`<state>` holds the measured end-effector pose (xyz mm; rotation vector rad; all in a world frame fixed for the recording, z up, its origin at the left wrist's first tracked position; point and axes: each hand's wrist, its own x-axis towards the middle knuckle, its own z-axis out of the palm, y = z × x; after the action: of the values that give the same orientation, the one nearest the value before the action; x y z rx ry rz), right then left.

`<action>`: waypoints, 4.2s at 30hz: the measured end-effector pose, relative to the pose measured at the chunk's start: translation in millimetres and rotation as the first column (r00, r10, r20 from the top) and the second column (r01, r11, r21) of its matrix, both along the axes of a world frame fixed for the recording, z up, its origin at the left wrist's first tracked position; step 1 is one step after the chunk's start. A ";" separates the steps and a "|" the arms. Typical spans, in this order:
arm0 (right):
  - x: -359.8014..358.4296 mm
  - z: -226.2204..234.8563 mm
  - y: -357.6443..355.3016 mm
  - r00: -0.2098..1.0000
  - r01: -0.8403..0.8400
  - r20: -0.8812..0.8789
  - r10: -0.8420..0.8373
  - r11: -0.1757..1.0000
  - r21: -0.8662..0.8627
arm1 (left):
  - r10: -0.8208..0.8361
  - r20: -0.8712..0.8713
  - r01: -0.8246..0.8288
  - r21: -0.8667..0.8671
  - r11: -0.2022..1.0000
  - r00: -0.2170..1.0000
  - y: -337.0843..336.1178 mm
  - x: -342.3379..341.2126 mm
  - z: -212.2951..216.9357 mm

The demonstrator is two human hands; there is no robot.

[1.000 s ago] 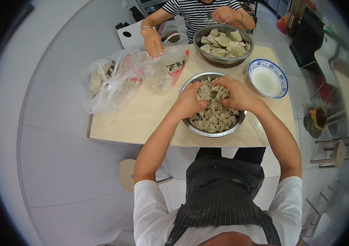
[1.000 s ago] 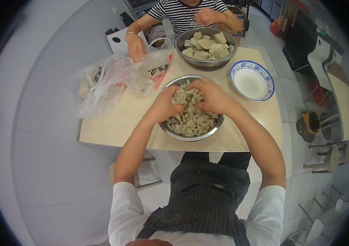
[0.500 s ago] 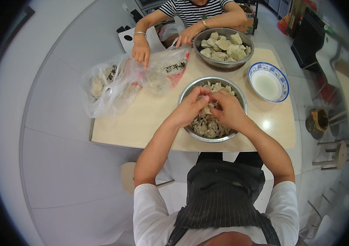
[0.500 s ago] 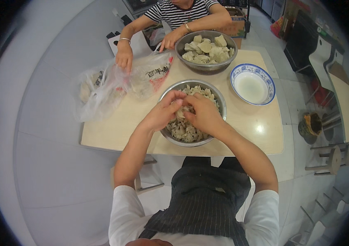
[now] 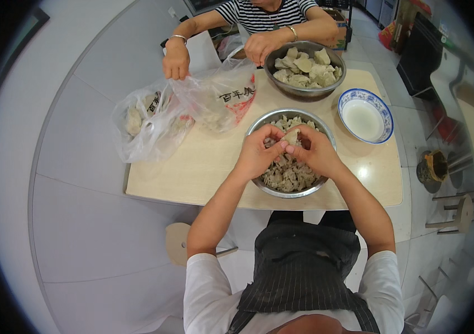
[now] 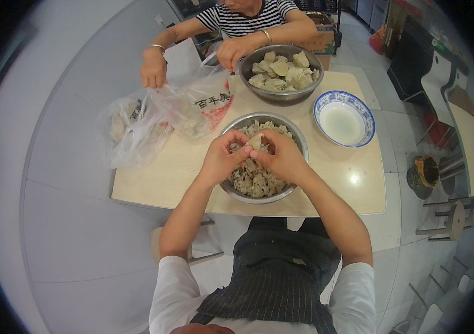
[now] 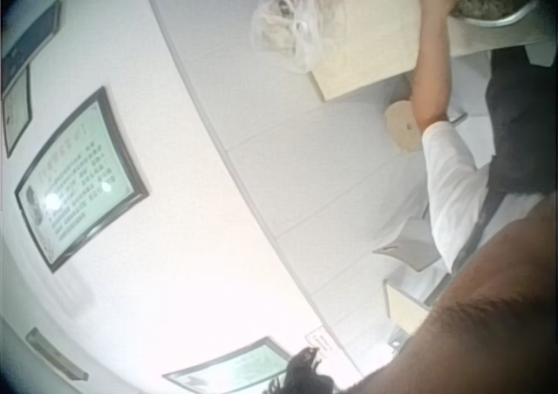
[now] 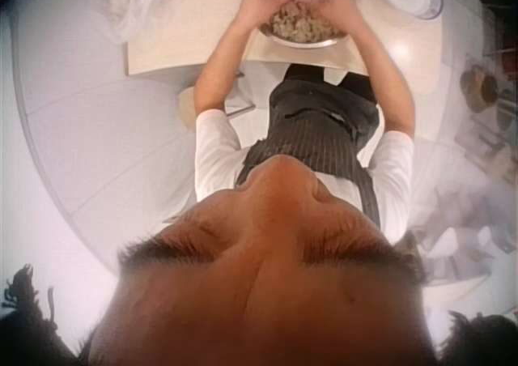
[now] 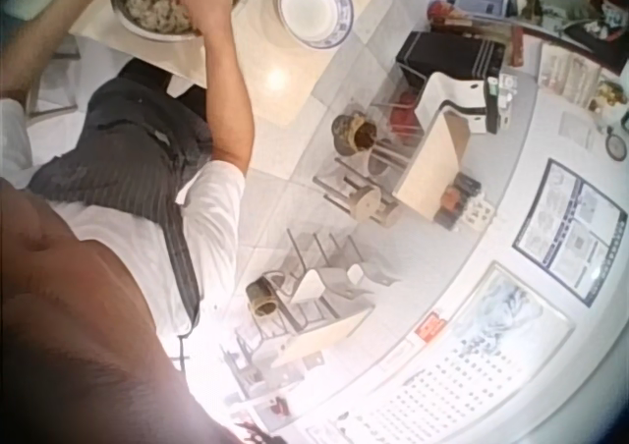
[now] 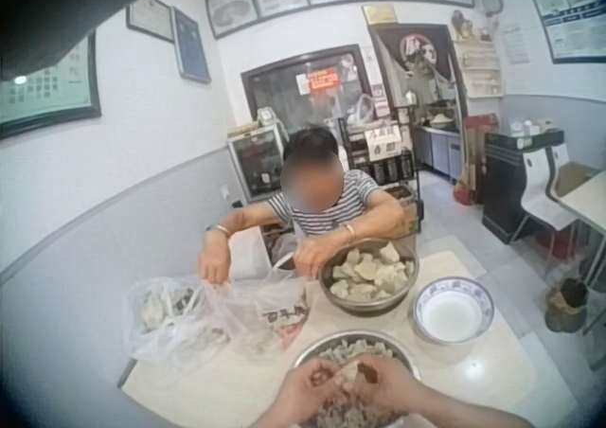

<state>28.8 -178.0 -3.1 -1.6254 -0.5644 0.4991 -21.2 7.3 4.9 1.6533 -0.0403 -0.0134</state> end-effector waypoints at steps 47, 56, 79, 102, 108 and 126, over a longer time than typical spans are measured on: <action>-6.7 2.1 -1.5 0.920 0.189 0.360 -0.158 0.981 -0.051 | -0.071 0.090 0.058 0.138 0.989 0.993 -0.1 -0.5 10.5; -1.3 5.3 -9.6 0.931 0.178 0.325 -0.166 0.984 -0.006 | 0.159 0.124 -0.182 0.204 0.962 0.980 32.9 10.2 -26.5; -14.4 -5.4 -1.7 0.952 0.168 0.261 -0.161 0.986 -0.006 | 0.136 0.275 -0.226 0.330 0.917 0.952 13.3 6.7 -31.2; -15.1 8.5 4.7 0.972 0.087 -0.227 -0.059 0.990 0.115 | -0.074 0.197 0.036 0.189 0.981 0.978 2.2 -6.7 6.5; -5.7 0.4 -0.4 0.968 -0.088 -0.231 0.095 0.995 0.042 | -0.060 0.241 -0.041 0.394 0.918 0.969 11.9 -1.7 -8.9; -8.1 9.8 -2.2 0.997 -0.044 -0.068 0.042 0.999 -0.018 | 0.009 0.290 -0.146 0.453 0.880 0.957 2.8 4.8 0.4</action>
<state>20.7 -180.2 6.7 -1.6117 -0.5468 0.5907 -16.4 10.2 5.3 2.1351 -0.1998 0.2969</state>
